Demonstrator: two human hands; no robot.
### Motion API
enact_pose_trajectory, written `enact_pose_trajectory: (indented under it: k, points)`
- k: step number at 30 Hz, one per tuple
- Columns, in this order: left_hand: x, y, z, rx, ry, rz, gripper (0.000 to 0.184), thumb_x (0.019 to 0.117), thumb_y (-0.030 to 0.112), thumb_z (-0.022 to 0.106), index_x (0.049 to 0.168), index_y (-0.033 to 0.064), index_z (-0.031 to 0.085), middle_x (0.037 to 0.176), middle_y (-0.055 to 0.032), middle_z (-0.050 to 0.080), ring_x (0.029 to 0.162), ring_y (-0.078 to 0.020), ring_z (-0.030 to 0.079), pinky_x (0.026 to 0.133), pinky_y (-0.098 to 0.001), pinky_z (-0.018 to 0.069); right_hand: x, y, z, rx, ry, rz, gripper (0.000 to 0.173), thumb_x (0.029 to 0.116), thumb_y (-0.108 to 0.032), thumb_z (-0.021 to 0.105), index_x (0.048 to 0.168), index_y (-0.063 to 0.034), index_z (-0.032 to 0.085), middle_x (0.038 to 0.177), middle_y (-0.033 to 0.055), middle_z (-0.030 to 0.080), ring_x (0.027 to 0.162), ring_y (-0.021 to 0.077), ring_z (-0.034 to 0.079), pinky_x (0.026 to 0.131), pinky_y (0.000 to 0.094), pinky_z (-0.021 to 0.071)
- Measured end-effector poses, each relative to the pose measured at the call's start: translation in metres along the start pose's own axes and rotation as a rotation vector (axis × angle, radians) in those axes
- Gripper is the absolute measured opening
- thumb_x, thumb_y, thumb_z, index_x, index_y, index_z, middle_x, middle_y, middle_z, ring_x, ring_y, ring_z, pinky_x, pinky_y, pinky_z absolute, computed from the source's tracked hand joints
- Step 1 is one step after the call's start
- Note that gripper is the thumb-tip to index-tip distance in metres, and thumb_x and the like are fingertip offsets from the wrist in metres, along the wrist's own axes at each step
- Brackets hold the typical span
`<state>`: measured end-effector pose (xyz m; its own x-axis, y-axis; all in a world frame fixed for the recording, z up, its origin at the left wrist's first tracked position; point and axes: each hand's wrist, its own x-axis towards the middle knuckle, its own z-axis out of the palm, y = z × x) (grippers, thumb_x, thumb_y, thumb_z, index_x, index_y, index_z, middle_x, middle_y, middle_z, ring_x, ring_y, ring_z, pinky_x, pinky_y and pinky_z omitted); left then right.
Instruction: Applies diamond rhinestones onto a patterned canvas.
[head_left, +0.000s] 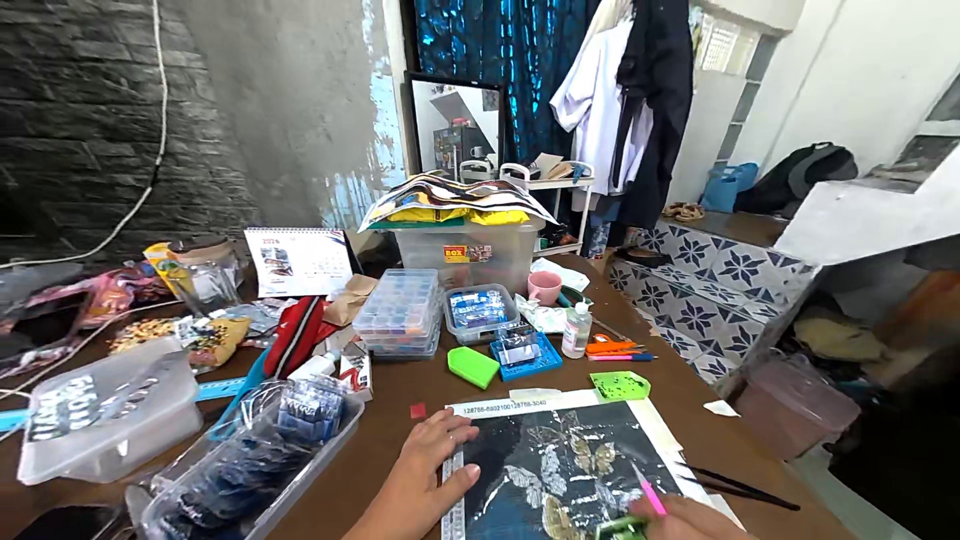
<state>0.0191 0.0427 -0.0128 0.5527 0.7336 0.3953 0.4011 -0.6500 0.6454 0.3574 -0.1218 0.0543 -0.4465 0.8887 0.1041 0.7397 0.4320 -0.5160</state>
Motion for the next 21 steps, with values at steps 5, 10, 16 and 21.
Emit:
enact_pose_trajectory:
  k: [5, 10, 16, 21]
  points:
    - [-0.003, -0.001, -0.002, 0.03, -0.023, -0.02, 0.048, 0.0954, 0.033, 0.062, 0.132, 0.0017, 0.067, 0.138, -0.0166, 0.064, 0.143, -0.0439, 0.044, 0.115, -0.0652, 0.0306, 0.068, 0.031, -0.009, 0.023, -0.077, -0.212, 0.017, 0.0862, 0.001, 0.075, 0.102, 0.0045, 0.07, 0.127, 0.0255, 0.067, 0.125, 0.043, 0.061, 0.107, 0.0536, 0.0487]
    - [-0.003, 0.004, -0.004, 0.047, -0.057, -0.027, 0.041, 0.0934, 0.019, 0.066, 0.13, 0.0005, 0.068, 0.137, -0.0185, 0.064, 0.143, -0.0444, 0.044, 0.115, -0.0639, 0.0316, 0.106, 0.046, -0.008, 0.01, -0.144, -0.309, 0.025, 0.0793, 0.016, 0.071, 0.1, 0.0011, 0.073, 0.126, 0.0205, 0.07, 0.135, 0.0428, 0.054, 0.115, 0.0536, 0.0416]
    - [-0.003, 0.006, -0.006, 0.056, -0.091, 0.036, 0.036, 0.0959, 0.019, 0.065, 0.127, 0.0014, 0.07, 0.135, -0.0204, 0.065, 0.14, -0.0471, 0.046, 0.113, -0.0699, 0.0297, 0.095, 0.013, -0.005, -0.07, 0.109, 0.08, 0.038, 0.0899, -0.026, 0.078, 0.105, 0.0061, 0.066, 0.131, 0.028, 0.064, 0.119, 0.044, 0.065, 0.094, 0.0578, 0.0541]
    - [-0.003, 0.007, -0.006, 0.063, -0.084, 0.053, 0.036, 0.0963, 0.021, 0.064, 0.127, 0.0023, 0.07, 0.135, -0.0193, 0.066, 0.14, -0.0469, 0.047, 0.111, -0.0729, 0.0289, 0.087, -0.02, 0.028, -0.167, 0.065, 0.299, 0.082, 0.08, -0.062, 0.077, 0.117, 0.0099, 0.061, 0.147, 0.0383, 0.047, 0.135, 0.0562, 0.048, 0.102, 0.0678, 0.0432]
